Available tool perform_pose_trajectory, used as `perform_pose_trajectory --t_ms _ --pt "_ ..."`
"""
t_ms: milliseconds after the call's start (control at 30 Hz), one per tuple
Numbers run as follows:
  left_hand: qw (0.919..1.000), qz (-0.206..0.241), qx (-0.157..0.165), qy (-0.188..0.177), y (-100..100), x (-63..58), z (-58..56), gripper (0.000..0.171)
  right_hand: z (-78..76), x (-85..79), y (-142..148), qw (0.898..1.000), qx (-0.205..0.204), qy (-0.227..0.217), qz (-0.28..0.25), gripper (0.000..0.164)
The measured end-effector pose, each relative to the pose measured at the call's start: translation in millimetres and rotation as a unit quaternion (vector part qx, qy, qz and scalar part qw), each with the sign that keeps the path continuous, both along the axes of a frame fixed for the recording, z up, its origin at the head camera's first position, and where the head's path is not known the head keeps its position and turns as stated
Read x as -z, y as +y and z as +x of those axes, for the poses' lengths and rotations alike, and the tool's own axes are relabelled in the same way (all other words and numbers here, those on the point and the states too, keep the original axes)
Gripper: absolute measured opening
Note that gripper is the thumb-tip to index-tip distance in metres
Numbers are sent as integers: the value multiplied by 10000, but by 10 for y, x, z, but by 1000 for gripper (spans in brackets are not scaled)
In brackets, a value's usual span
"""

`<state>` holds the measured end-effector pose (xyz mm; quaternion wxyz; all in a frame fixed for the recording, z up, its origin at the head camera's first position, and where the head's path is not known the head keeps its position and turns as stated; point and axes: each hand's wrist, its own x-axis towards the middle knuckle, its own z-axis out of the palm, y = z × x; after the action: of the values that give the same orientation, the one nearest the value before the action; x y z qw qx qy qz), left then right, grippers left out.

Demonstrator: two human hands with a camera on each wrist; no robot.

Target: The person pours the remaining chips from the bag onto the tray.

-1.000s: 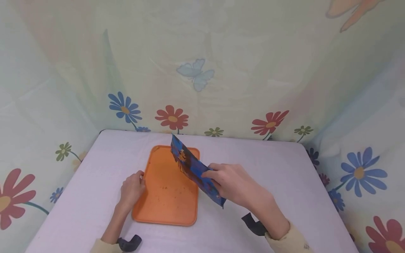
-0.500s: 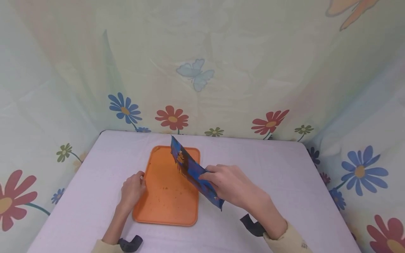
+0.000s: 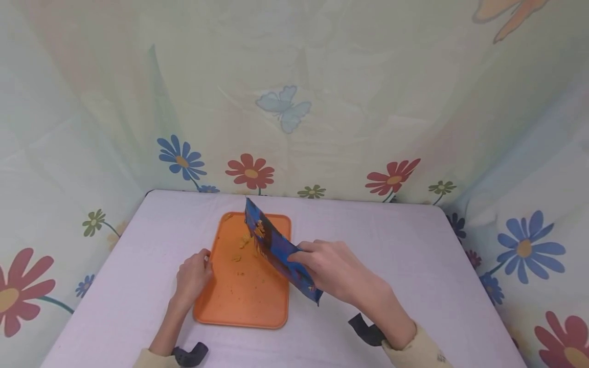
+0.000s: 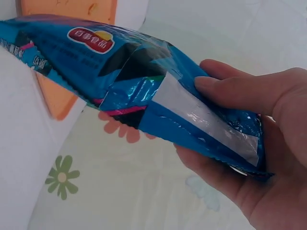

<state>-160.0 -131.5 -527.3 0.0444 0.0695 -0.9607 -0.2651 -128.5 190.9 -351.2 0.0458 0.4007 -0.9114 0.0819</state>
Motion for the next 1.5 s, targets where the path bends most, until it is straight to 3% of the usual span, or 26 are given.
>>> perform_pose_trajectory --t_ms 400,1133,1500 --pt "10000 0 -26 -58 9 0 -8 20 9 9 20 9997 71 -214 25 23" --pt "10000 -32 -24 -91 4 1 -14 22 6 2 1 9999 -78 55 -55 25" --pt "9998 27 -36 -186 1 -11 -12 22 24 2 -7 9998 -147 -31 -116 26"
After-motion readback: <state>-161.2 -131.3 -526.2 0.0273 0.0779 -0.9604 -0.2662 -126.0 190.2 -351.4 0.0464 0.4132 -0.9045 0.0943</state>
